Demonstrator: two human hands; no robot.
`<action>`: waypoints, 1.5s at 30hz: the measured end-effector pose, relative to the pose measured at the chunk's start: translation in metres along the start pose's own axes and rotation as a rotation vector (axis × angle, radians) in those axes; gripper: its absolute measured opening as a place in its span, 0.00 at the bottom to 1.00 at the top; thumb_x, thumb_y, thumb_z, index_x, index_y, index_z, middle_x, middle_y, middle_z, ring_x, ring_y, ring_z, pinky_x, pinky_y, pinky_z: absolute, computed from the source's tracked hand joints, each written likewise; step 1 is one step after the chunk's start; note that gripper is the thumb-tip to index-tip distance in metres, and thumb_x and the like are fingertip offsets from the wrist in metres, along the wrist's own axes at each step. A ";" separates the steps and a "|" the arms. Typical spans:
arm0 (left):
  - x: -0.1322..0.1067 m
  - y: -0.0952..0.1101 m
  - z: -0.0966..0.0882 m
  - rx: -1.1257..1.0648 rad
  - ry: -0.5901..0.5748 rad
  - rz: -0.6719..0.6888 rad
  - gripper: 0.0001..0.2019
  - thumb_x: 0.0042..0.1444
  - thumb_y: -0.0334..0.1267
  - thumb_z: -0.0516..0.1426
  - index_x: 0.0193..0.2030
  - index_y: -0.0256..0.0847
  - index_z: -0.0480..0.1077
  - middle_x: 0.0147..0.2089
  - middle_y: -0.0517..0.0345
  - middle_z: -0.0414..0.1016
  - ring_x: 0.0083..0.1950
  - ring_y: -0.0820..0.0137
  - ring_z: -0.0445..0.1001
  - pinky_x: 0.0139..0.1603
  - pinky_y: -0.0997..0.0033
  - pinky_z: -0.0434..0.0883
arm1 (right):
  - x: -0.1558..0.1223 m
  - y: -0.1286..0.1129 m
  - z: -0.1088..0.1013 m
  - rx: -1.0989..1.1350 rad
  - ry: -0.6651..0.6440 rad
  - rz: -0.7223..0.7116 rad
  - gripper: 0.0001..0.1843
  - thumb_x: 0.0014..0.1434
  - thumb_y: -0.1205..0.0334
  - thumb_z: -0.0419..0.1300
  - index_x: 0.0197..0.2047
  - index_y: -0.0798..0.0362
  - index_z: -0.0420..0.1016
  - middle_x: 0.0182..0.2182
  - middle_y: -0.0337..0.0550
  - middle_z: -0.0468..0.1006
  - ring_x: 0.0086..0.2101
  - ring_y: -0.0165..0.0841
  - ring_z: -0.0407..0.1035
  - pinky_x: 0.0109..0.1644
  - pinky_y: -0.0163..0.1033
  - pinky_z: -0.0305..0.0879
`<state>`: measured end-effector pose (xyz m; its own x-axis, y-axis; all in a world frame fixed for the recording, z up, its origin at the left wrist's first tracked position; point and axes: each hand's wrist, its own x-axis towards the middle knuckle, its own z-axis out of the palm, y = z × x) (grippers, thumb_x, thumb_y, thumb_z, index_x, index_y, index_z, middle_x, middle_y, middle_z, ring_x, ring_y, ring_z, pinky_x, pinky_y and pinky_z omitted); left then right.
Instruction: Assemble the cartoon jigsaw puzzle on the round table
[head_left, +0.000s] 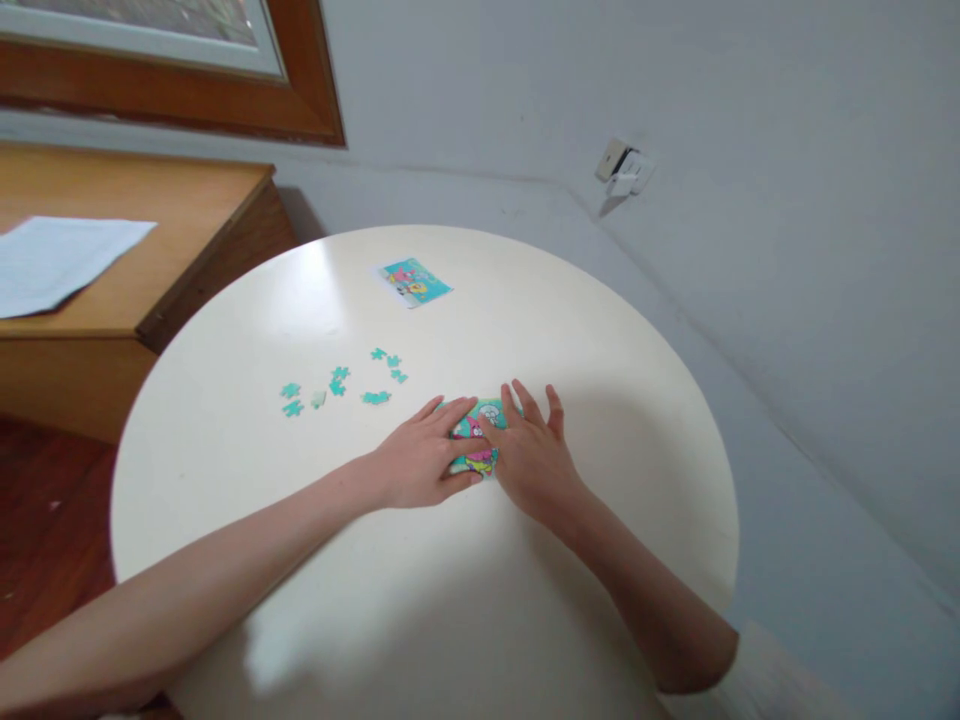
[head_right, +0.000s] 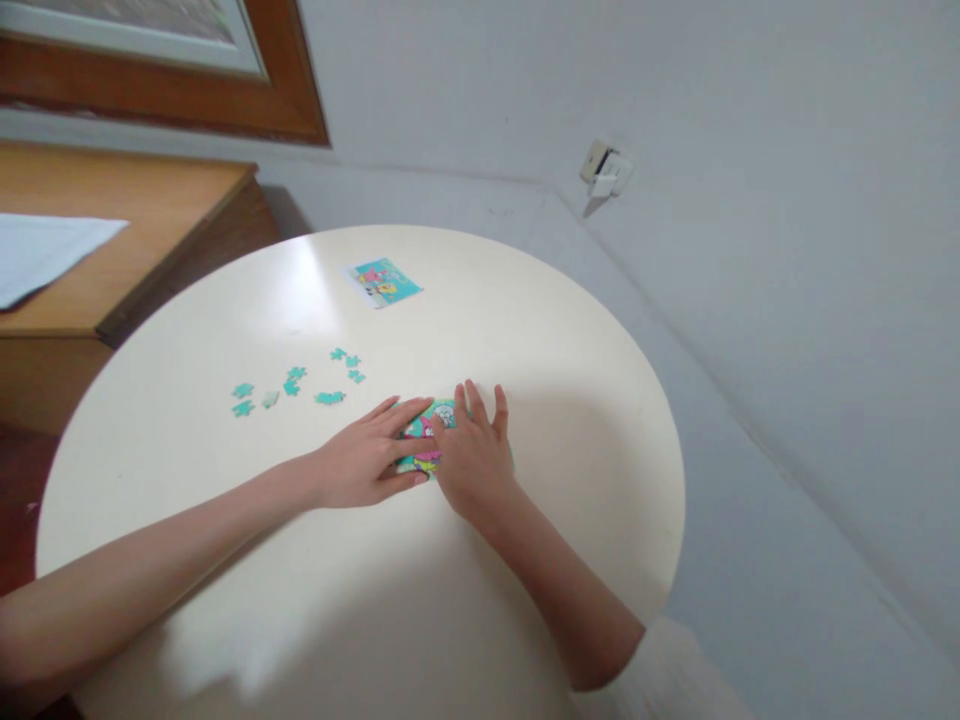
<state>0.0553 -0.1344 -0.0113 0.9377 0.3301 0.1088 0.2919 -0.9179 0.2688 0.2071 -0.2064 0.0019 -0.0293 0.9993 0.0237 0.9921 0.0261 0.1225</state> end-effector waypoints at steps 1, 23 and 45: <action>0.000 0.000 0.000 -0.006 0.006 0.010 0.18 0.57 0.45 0.53 0.53 0.44 0.68 0.64 0.41 0.56 0.66 0.55 0.51 0.62 0.46 0.53 | 0.003 -0.001 0.002 -0.002 0.014 0.005 0.20 0.60 0.63 0.48 0.54 0.49 0.70 0.60 0.54 0.62 0.62 0.46 0.47 0.62 0.58 0.28; -0.001 -0.001 0.000 0.020 0.005 -0.019 0.20 0.57 0.49 0.52 0.55 0.47 0.67 0.64 0.41 0.55 0.66 0.53 0.52 0.63 0.40 0.47 | -0.005 0.003 -0.003 0.002 -0.037 -0.006 0.20 0.61 0.65 0.48 0.54 0.46 0.71 0.59 0.56 0.62 0.62 0.45 0.47 0.62 0.58 0.33; 0.002 -0.004 -0.002 0.011 -0.005 -0.009 0.19 0.57 0.47 0.53 0.54 0.45 0.68 0.63 0.41 0.55 0.66 0.54 0.52 0.62 0.43 0.51 | 0.013 0.004 0.007 -0.023 0.069 -0.021 0.20 0.61 0.62 0.49 0.55 0.49 0.69 0.61 0.56 0.59 0.62 0.46 0.46 0.62 0.59 0.30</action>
<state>0.0554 -0.1301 -0.0103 0.9361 0.3369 0.1012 0.3021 -0.9173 0.2595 0.2116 -0.1930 -0.0040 -0.0590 0.9942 0.0894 0.9882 0.0455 0.1463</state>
